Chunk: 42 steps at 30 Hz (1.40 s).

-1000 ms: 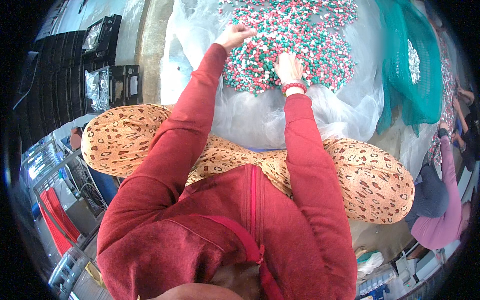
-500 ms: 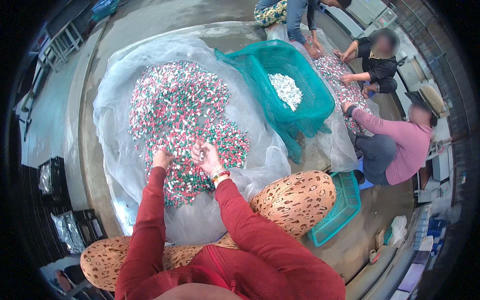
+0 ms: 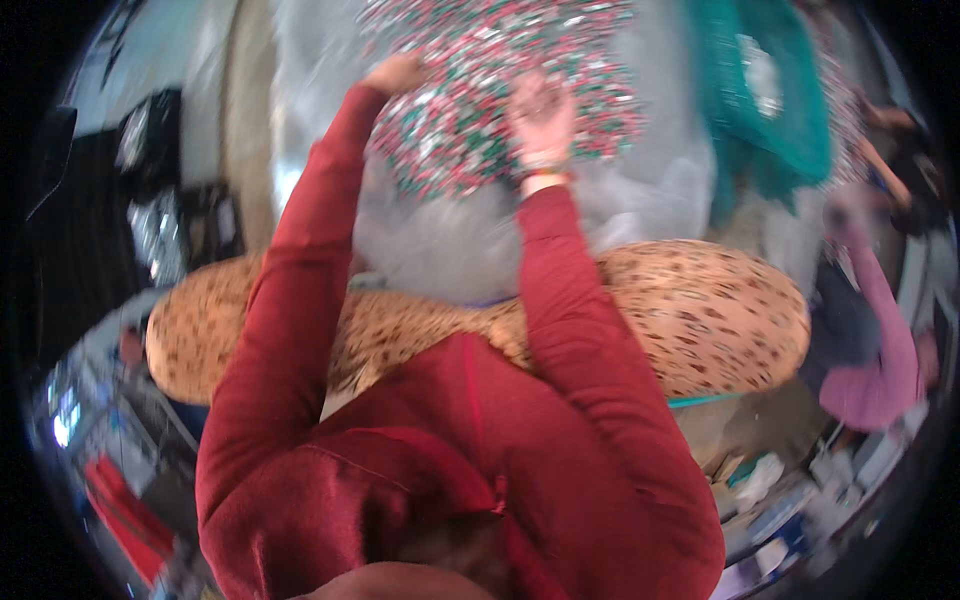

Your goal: The person sorts through a large pile of small colored pieces, picking out silver items by hand and collecting them in one palm before tossing them into an adjacent basket.

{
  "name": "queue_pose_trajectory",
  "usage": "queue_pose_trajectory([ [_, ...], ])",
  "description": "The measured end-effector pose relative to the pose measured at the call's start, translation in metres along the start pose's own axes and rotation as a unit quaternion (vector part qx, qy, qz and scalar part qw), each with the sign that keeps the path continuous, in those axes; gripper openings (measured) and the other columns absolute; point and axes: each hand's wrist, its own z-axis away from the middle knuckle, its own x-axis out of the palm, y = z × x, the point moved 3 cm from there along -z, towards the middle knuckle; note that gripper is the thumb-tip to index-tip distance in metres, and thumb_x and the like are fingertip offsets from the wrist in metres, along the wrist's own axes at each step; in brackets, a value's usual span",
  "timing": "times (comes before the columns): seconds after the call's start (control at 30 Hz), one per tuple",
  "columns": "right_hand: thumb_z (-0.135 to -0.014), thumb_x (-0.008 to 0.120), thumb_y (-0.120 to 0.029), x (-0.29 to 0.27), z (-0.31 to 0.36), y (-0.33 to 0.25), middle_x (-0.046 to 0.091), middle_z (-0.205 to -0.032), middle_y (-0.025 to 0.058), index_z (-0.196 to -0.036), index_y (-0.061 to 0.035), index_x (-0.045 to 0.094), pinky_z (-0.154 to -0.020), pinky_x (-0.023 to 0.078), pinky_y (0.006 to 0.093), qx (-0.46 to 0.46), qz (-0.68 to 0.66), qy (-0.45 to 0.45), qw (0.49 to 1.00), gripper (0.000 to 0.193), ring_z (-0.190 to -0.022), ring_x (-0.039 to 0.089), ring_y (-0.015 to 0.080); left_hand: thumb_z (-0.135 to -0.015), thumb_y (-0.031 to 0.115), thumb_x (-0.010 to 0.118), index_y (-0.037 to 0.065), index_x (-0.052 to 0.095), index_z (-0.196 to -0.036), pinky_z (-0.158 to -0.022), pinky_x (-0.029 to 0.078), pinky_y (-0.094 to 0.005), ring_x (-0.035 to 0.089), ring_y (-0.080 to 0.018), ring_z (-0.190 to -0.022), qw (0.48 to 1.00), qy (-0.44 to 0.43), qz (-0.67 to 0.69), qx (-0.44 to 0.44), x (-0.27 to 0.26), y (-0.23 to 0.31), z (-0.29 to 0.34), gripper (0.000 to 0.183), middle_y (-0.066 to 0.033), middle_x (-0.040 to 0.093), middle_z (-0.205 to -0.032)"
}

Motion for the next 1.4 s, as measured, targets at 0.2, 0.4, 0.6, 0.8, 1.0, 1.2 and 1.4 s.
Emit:
queue_pose_trajectory([
  [0.2, -0.093, 0.029, -0.029, -0.029, -0.002, 0.032, 0.033, -0.128, 0.0277, -0.125, 0.0078, 0.029, -0.1, 0.029, 0.0533, 0.059, -0.028, 0.086, 0.994, 0.049, -0.122, 0.027, 0.0425, -0.074, 0.035, 0.056, 0.002, 0.064, -0.086, -0.072, 0.046, -0.0421, 0.06, -0.033, -0.08, 0.994, -0.059, 0.024, 0.094, -0.081, 0.09, 0.01, 0.036, -0.0216, 0.062, -0.083],
  [0.4, -0.091, 0.037, -0.023, -0.02, -0.004, 0.028, 0.041, -0.121, 0.0272, -0.119, 0.0062, 0.037, -0.099, 0.027, 0.0566, 0.086, -0.039, 0.113, 0.989, 0.04, -0.12, 0.032, 0.0418, -0.073, 0.034, 0.055, 0.004, 0.064, -0.089, -0.07, 0.049, -0.0363, 0.062, -0.0268, -0.075, 0.949, 0.055, 0.192, 0.244, -0.096, 0.13, 0.007, 0.035, -0.0149, 0.064, -0.082],
  [0.6, -0.09, 0.045, -0.028, -0.03, 0.014, -0.026, 0.039, -0.069, 0.0057, -0.067, -0.0055, 0.041, -0.047, 0.029, 0.0242, 0.064, 0.008, 0.15, 0.987, 0.033, -0.057, 0.036, 0.0138, -0.07, 0.036, 0.063, 0.009, 0.066, -0.088, -0.076, 0.049, -0.0336, 0.062, -0.0243, -0.083, 0.973, 0.08, 0.129, -0.176, -0.027, 0.044, -0.032, 0.033, -0.0128, 0.064, -0.087],
  [0.8, -0.09, 0.041, -0.041, -0.011, 0.005, -0.006, 0.036, -0.063, 0.0051, -0.053, -0.0087, 0.031, -0.04, 0.024, 0.0233, 0.057, 0.145, 0.22, 0.963, 0.051, -0.048, 0.03, 0.0115, -0.063, 0.024, 0.067, 0.008, 0.065, -0.071, -0.072, 0.049, -0.0336, 0.062, -0.0245, -0.073, 0.975, 0.088, 0.009, -0.201, 0.068, -0.043, 0.007, 0.018, -0.0114, 0.064, -0.074],
  [1.0, -0.088, 0.048, -0.039, -0.033, -0.034, -0.03, 0.031, -0.051, -0.0026, -0.055, -0.0123, 0.033, -0.034, 0.02, 0.0221, 0.073, 0.415, 0.238, 0.875, 0.045, -0.037, 0.023, 0.0082, -0.069, 0.022, 0.063, 0.005, 0.062, -0.078, -0.07, 0.047, -0.0374, 0.061, -0.0281, -0.071, 0.993, 0.043, 0.089, -0.066, 0.048, 0.005, 0.014, 0.019, -0.0146, 0.062, -0.072],
  [1.2, -0.077, 0.059, -0.039, -0.044, -0.079, -0.001, 0.058, -0.104, 0.0193, -0.095, -0.0034, 0.061, -0.085, 0.043, 0.0428, 0.17, 0.945, 0.199, 0.194, 0.04, -0.102, 0.054, 0.0337, -0.071, 0.026, 0.06, 0.004, 0.063, -0.094, -0.064, 0.046, -0.0268, 0.058, -0.0184, -0.068, 0.911, 0.078, 0.356, -0.191, 0.032, -0.025, 0.043, 0.032, -0.0104, 0.061, -0.079],
  [1.4, -0.067, 0.07, -0.031, -0.056, -0.061, -0.012, 0.064, -0.085, 0.014, -0.084, -0.0027, 0.062, -0.072, 0.046, 0.0362, 0.098, 0.93, 0.193, 0.296, 0.033, -0.08, 0.061, 0.0264, -0.081, 0.019, 0.049, 0.002, 0.053, -0.075, -0.056, 0.036, -0.0202, 0.04, -0.0073, -0.059, 0.484, 0.038, 0.874, 0.003, 0.006, 0.004, 0.059, 0.018, -0.0018, 0.045, -0.071],
])
